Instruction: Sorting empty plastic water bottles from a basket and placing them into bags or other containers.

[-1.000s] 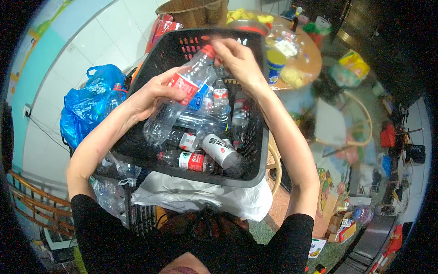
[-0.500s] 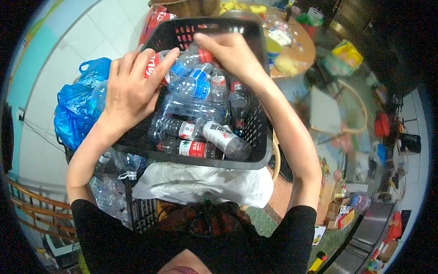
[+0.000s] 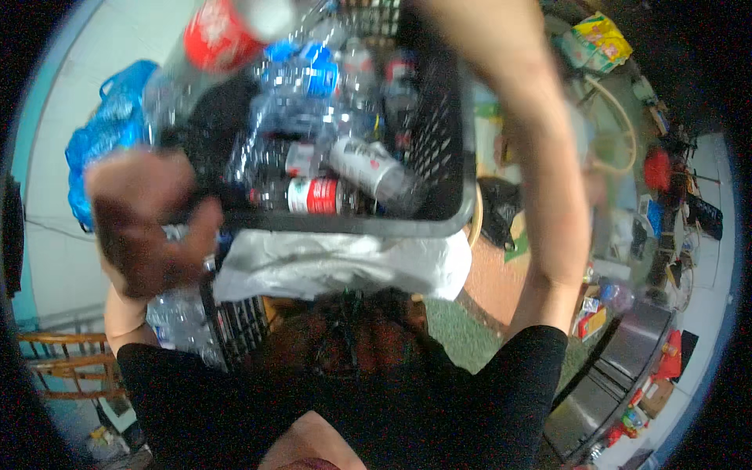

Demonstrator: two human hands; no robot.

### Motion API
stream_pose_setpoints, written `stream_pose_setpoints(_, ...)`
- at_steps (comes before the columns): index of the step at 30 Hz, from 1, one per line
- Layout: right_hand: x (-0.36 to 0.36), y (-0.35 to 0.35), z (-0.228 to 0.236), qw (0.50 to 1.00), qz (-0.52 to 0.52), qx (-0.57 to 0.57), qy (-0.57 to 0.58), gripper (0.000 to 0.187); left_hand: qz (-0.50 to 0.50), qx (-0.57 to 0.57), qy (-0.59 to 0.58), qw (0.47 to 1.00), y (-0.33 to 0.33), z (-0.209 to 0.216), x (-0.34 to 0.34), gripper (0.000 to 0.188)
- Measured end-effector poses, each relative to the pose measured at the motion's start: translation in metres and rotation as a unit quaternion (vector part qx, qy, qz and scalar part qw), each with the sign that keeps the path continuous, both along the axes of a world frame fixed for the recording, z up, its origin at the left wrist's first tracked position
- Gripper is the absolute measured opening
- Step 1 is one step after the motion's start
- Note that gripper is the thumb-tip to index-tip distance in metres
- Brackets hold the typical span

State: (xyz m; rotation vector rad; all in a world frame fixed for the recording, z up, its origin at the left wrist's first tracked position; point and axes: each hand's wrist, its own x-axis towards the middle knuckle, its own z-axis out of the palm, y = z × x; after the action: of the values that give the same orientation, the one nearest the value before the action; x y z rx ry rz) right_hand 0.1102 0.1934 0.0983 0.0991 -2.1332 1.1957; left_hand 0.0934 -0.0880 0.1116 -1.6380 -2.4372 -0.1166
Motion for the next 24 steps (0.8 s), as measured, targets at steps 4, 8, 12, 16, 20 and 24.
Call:
stream_pose_setpoints(4,0.03,0.024,-0.007,0.984,0.067,-0.163,0.031,0.038,-0.259,-0.049,-0.202,0.943,-0.025,-0.097,0.04,0.029)
stream_pose_setpoints(8,0.081,0.075,-0.033,0.977,0.111,-0.174,0.055,0.028,-0.095,-0.052,-0.26,0.959,-0.042,-0.184,0.054,0.053)
stream_pose_setpoints(12,0.148,0.089,-0.041,0.989,-0.044,0.108,0.086,0.062,-0.027,-0.097,-0.08,0.992,-0.09,-0.317,0.07,0.067)
stream_pose_setpoints(16,0.188,0.003,-0.049,0.982,-0.126,0.13,0.059,0.066,-0.108,-0.207,-0.247,0.94,-0.076,-0.284,0.077,0.026)
stream_pose_setpoints(20,0.199,-0.03,-0.054,0.935,0.134,0.318,-0.084,0.048,-0.109,-0.151,-0.359,0.915,-0.059,-0.211,0.086,0.018)
stream_pose_setpoints(24,0.183,-0.065,-0.106,0.892,0.222,0.348,-0.185,0.032,-0.147,-0.113,-0.335,0.924,-0.062,-0.199,0.085,0.018)
